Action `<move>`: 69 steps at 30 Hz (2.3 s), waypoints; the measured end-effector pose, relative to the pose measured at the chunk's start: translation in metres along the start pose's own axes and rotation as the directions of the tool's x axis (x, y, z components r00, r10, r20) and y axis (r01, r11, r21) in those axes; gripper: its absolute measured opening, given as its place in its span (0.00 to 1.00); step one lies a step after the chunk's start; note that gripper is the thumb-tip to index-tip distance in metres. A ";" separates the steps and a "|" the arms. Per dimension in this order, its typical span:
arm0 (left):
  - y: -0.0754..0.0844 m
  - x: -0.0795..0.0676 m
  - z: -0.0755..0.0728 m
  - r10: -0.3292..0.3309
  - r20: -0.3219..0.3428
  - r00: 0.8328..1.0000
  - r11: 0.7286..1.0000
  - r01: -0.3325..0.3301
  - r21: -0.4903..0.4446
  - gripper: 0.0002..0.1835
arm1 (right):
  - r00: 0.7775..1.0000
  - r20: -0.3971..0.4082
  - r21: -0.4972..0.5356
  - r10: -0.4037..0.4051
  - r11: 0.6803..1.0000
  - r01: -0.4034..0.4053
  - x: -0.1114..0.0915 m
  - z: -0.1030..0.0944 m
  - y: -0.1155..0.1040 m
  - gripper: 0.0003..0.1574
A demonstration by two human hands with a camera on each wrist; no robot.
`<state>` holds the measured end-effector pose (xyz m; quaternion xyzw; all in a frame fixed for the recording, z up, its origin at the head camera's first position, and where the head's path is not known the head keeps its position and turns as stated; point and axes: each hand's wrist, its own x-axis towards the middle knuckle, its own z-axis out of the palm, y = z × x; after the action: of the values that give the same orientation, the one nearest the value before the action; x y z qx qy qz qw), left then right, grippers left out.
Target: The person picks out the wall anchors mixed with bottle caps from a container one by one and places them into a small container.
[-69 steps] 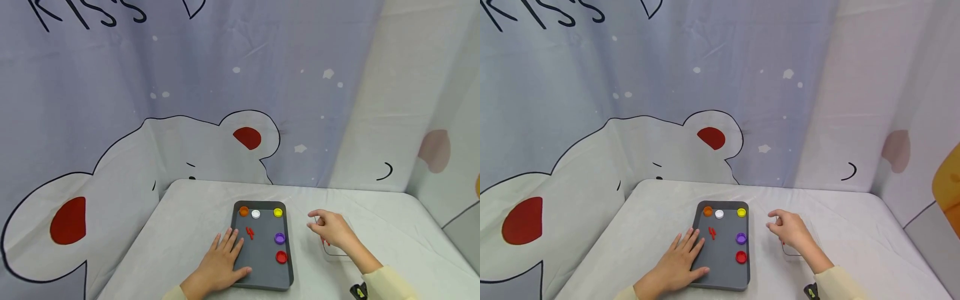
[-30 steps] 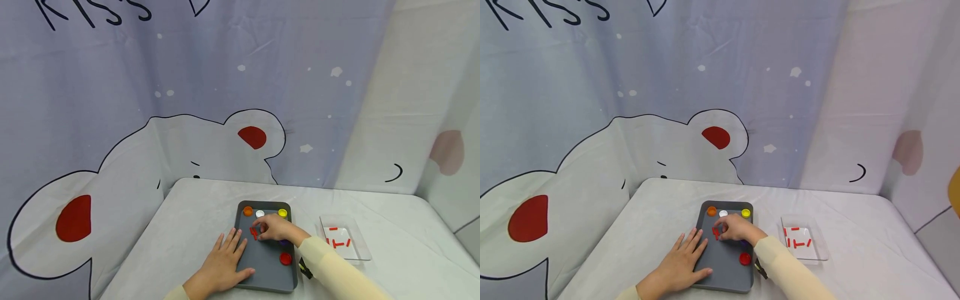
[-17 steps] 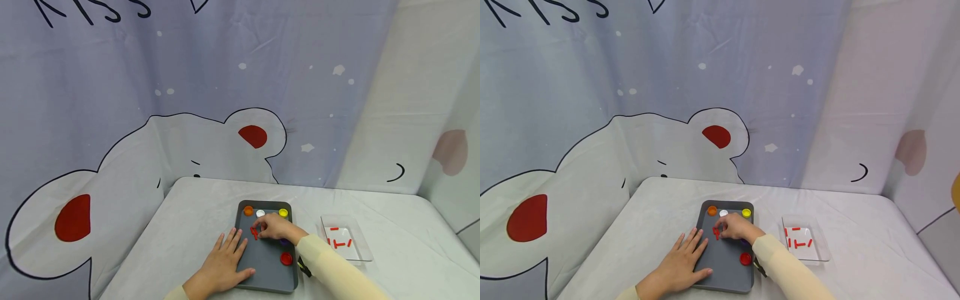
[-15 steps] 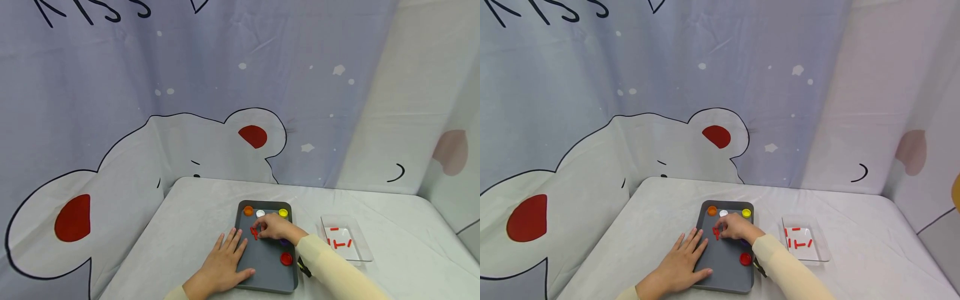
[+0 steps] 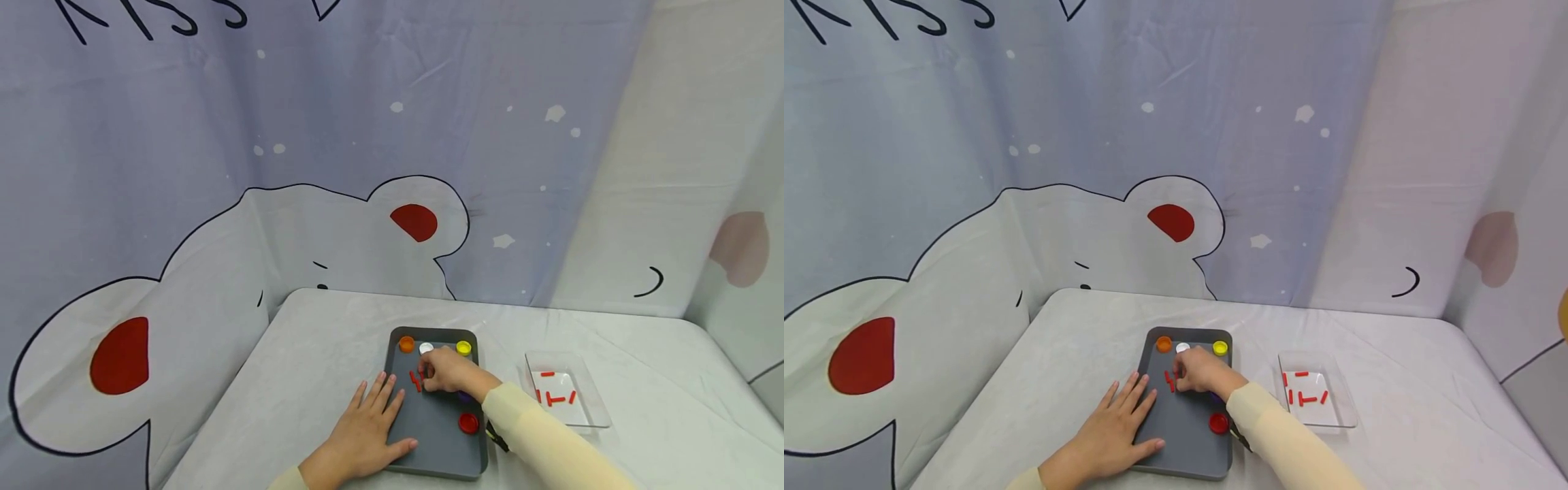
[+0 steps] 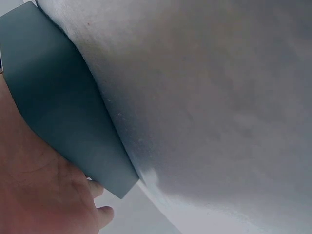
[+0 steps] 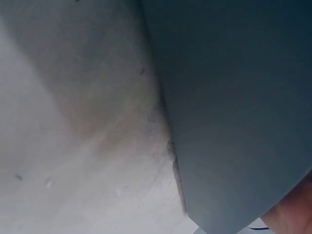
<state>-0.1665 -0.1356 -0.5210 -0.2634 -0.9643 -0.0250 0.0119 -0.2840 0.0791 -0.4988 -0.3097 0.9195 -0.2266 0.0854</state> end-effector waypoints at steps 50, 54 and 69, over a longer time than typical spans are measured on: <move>0.006 -0.001 -0.011 -0.019 0.028 0.999 1.000 0.019 -0.005 0.47 | 0.930 -0.368 0.126 0.003 0.991 0.047 -0.138 -0.082 0.085 0.12; 0.005 0.000 -0.008 -0.008 0.013 1.000 1.000 0.009 -0.015 0.47 | 0.913 -0.407 0.115 0.011 0.993 0.039 -0.154 -0.086 0.098 0.13; 0.003 -0.001 -0.004 0.002 -0.002 1.000 1.000 -0.002 -0.029 0.48 | 0.880 -0.474 0.090 0.024 0.996 0.021 -0.186 -0.093 0.123 0.14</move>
<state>-0.1640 -0.1335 -0.5164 -0.2644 -0.9636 -0.0392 0.0091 -0.2290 0.3130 -0.4717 -0.2397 0.9012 -0.3376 -0.1279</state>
